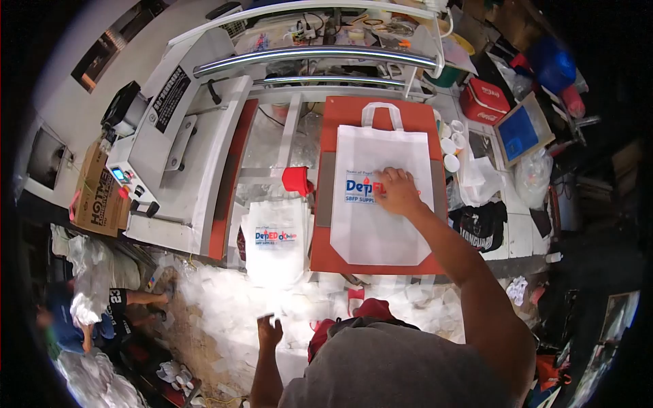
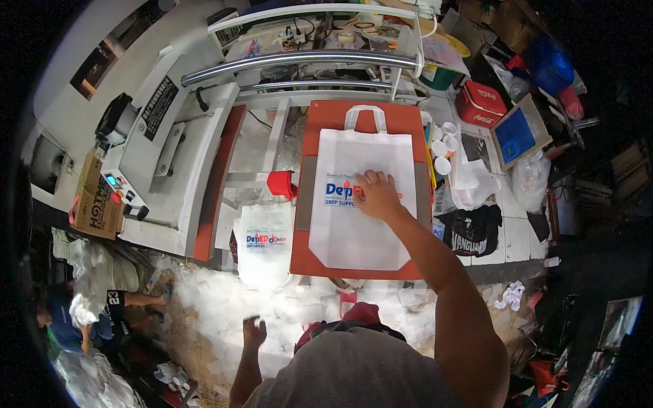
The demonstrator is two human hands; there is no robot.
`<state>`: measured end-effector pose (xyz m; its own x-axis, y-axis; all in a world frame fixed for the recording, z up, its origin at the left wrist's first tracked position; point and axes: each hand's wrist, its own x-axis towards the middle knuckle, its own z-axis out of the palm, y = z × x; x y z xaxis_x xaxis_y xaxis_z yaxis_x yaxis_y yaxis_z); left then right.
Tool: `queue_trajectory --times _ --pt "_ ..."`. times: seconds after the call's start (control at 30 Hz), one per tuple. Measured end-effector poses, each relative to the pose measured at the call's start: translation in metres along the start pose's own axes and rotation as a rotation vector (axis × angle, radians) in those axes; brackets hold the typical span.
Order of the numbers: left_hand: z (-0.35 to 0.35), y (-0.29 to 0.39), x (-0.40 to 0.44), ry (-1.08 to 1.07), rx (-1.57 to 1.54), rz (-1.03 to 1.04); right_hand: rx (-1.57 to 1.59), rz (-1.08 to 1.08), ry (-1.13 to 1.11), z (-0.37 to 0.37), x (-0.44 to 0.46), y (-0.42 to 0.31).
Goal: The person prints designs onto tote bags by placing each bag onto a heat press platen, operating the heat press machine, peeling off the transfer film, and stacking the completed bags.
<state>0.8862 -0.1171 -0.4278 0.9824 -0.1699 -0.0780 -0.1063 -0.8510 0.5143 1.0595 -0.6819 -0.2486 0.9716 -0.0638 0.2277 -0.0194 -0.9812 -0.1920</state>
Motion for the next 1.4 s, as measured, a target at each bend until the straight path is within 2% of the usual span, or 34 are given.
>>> queue_trajectory --times 0.03,0.1,0.13,0.17,0.2,0.23,0.27,0.3,0.33,0.37,0.43,0.47,0.53,0.6,0.67,0.73,0.77,0.83,0.87,0.93,1.0,1.03,1.17,1.4 --pt "0.009 -0.026 -0.031 -0.021 0.096 -0.021 -0.007 -0.005 -0.002 -0.005 0.000 -0.004" --pt "0.015 -0.052 -0.088 -0.136 0.149 -0.114 -0.097 0.009 -0.144 -0.023 0.007 -0.015" --pt "0.024 -0.077 -0.112 -0.330 0.231 -0.144 -0.104 0.003 -0.142 -0.024 0.013 -0.013" --pt "0.033 -0.101 -0.136 -0.527 0.312 -0.155 0.104 0.124 -0.138 -0.024 0.019 -0.006" --pt "0.050 -0.139 -0.165 -0.543 0.274 -0.110 0.313 0.246 -0.132 -0.024 0.024 -0.001" --pt "0.058 -0.164 -0.187 -0.559 0.235 -0.066 0.307 0.243 -0.127 -0.023 0.029 0.003" --pt "0.058 -0.166 -0.203 -0.547 -0.101 -0.352 0.370 0.218 0.084 -0.021 0.033 0.005" --pt "0.057 -0.167 -0.219 -0.446 -0.426 -0.634 0.436 0.182 0.289 -0.020 0.036 -0.001" --pt "0.057 -0.167 -0.237 -0.256 -1.095 -1.178 0.460 0.118 0.375 -0.022 0.040 -0.023" --pt "0.059 -0.166 -0.253 -0.214 -1.119 -1.197 0.483 0.079 0.359 -0.023 0.043 -0.049" --pt "0.066 -0.158 -0.274 -0.158 -0.574 -1.007 0.625 0.079 0.089 -0.020 0.067 -0.118" --pt "0.072 -0.149 -0.282 -0.074 -0.788 -1.117 0.655 0.013 0.059 -0.017 0.083 -0.157" --pt "0.051 -0.123 -0.286 -0.030 -0.784 -1.133 0.688 -0.435 0.151 -0.008 0.100 -0.241" --pt "0.020 -0.086 -0.283 -0.014 -0.806 -1.140 0.822 -0.674 0.177 -0.012 0.118 -0.336" --pt "0.022 -0.073 -0.305 0.055 -0.799 -1.114 0.739 -0.845 0.205 -0.014 0.131 -0.421" --pt "0.024 -0.058 -0.331 0.115 -0.780 -1.088 0.538 -0.926 0.179 -0.011 0.149 -0.492" --pt "0.026 -0.048 -0.348 0.155 -0.796 -1.102 0.550 -0.946 0.175 -0.003 0.160 -0.519" --pt "0.032 -0.027 -0.377 0.261 -0.866 -1.194 0.394 -0.824 0.240 0.022 0.182 -0.564" --pt "0.049 -0.027 -0.402 0.295 -0.911 -1.192 0.400 -0.840 0.261 0.026 0.187 -0.575" --pt "0.065 -0.019 -0.435 0.259 -0.910 -1.309 0.208 -0.651 0.192 0.031 0.191 -0.581" --pt "0.064 -0.009 -0.451 0.198 -0.912 -1.439 0.209 -0.656 0.124 0.026 0.197 -0.579" --pt "0.063 -0.012 -0.460 0.172 -0.915 -1.439 0.210 -0.651 0.052 0.023 0.198 -0.579" --pt "0.060 -0.043 -0.467 0.062 -0.892 -1.368 0.143 -0.586 0.140 0.015 0.175 -0.550" --pt "0.007 -0.160 -0.416 -0.102 -0.854 -1.205 0.129 -0.370 0.077 -0.042 0.101 -0.459"
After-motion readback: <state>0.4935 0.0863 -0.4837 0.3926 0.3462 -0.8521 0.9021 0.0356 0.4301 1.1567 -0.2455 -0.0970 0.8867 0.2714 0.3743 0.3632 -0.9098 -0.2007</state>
